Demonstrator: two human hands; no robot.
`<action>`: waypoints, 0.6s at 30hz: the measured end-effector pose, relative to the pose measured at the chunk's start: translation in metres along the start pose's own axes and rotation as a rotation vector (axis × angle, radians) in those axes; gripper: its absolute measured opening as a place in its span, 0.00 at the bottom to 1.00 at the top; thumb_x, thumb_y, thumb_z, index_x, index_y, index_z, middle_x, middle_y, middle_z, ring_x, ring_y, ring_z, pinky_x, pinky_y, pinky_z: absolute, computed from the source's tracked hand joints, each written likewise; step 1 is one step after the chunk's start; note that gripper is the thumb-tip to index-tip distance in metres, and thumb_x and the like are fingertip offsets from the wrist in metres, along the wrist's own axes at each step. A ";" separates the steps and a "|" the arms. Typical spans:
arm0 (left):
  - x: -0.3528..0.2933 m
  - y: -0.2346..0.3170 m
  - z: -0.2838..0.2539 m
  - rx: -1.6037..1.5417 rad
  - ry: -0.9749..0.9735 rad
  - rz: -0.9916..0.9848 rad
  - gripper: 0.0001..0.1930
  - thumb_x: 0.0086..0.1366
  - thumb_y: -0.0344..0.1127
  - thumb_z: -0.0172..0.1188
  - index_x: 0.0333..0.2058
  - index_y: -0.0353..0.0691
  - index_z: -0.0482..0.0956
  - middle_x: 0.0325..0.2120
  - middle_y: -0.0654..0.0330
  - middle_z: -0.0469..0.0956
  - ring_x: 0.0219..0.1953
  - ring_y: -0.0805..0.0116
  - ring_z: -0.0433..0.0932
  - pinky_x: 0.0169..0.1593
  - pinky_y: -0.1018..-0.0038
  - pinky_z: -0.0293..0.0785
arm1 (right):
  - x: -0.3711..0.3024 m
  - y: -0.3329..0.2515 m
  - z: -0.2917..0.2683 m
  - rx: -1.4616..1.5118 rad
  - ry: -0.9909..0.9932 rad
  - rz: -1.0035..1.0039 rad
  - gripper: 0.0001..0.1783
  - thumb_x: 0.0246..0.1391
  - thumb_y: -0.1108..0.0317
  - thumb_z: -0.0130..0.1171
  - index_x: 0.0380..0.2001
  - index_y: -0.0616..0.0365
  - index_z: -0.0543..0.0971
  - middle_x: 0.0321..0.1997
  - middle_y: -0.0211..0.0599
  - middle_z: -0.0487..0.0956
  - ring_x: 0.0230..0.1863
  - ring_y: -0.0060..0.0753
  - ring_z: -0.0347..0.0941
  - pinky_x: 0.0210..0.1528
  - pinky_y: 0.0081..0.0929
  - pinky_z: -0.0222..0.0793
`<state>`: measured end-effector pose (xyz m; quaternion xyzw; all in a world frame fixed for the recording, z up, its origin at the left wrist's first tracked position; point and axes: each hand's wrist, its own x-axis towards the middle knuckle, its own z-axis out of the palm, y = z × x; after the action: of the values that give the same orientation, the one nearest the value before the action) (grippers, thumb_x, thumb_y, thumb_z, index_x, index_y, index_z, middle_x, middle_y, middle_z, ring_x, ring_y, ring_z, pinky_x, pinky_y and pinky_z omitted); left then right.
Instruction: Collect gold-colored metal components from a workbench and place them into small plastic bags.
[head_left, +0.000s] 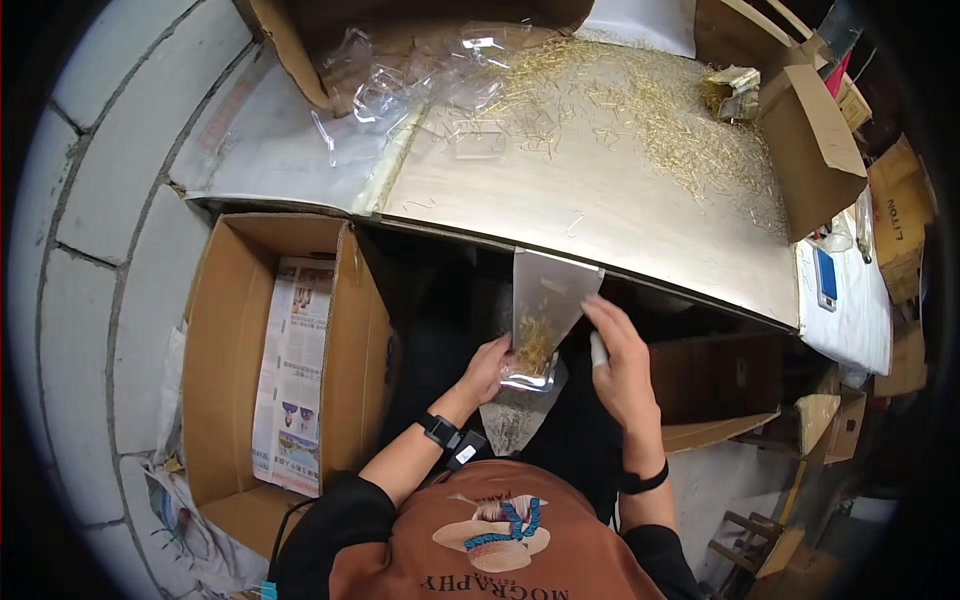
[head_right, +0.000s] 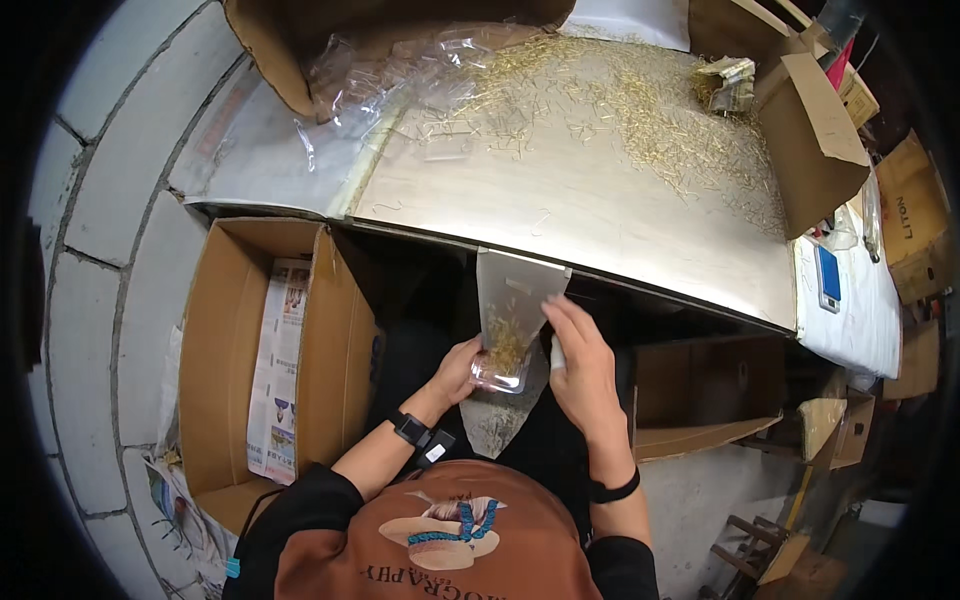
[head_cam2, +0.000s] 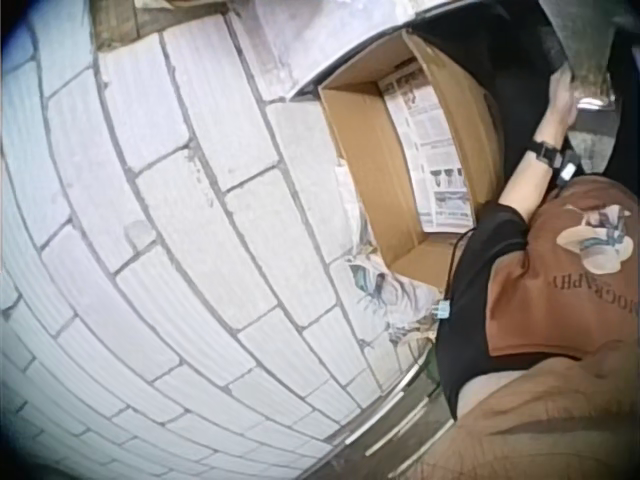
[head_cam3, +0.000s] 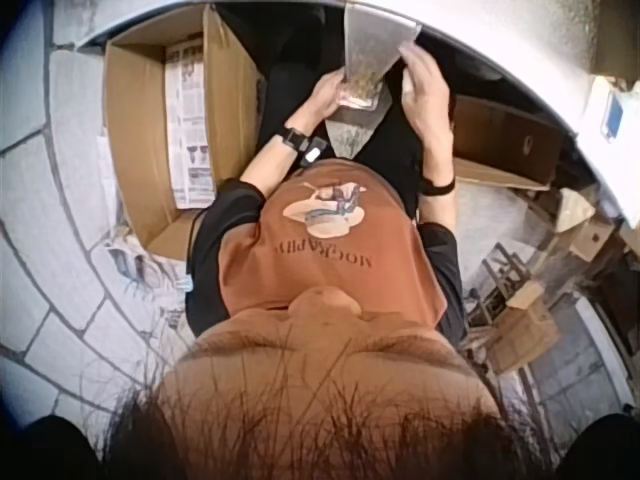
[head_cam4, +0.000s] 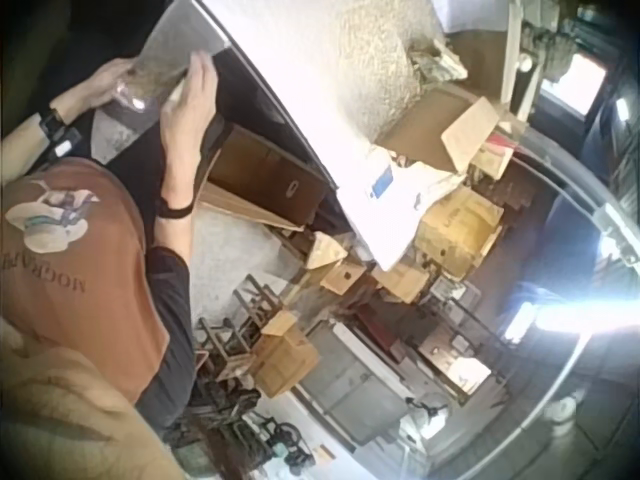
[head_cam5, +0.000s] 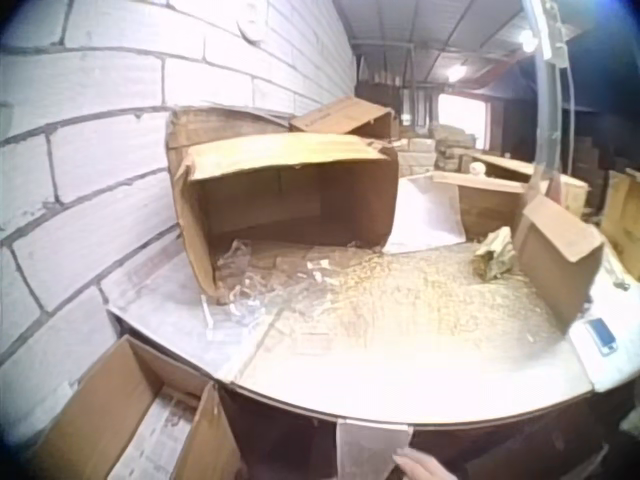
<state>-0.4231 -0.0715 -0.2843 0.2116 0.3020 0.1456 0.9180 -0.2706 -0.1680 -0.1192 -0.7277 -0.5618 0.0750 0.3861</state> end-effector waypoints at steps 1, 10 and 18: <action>0.001 -0.005 0.000 -0.114 0.042 -0.016 0.21 0.71 0.42 0.38 0.50 0.29 0.66 0.41 0.50 0.77 0.33 0.61 0.81 0.30 0.70 0.81 | -0.011 0.003 -0.002 0.022 -0.038 0.040 0.23 0.44 0.88 0.47 0.45 0.62 0.74 0.50 0.48 0.73 0.53 0.51 0.69 0.54 0.31 0.66; -0.029 -0.004 -0.005 0.193 -0.063 -0.020 0.23 0.70 0.50 0.38 0.44 0.35 0.73 0.36 0.55 0.79 0.32 0.68 0.81 0.26 0.75 0.81 | -0.064 0.012 0.035 0.254 -0.231 0.141 0.23 0.44 0.88 0.47 0.46 0.63 0.72 0.47 0.49 0.73 0.49 0.51 0.71 0.50 0.32 0.68; -0.025 -0.004 -0.015 0.286 0.049 0.029 0.15 0.67 0.45 0.49 0.38 0.39 0.76 0.29 0.63 0.77 0.29 0.73 0.78 0.26 0.75 0.79 | -0.043 -0.001 0.053 0.071 -0.488 -0.089 0.25 0.39 0.84 0.51 0.46 0.62 0.74 0.47 0.49 0.74 0.49 0.51 0.72 0.49 0.37 0.70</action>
<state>-0.4513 -0.0802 -0.2843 0.3411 0.3392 0.1193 0.8686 -0.3156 -0.1801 -0.1691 -0.6485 -0.6669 0.2513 0.2674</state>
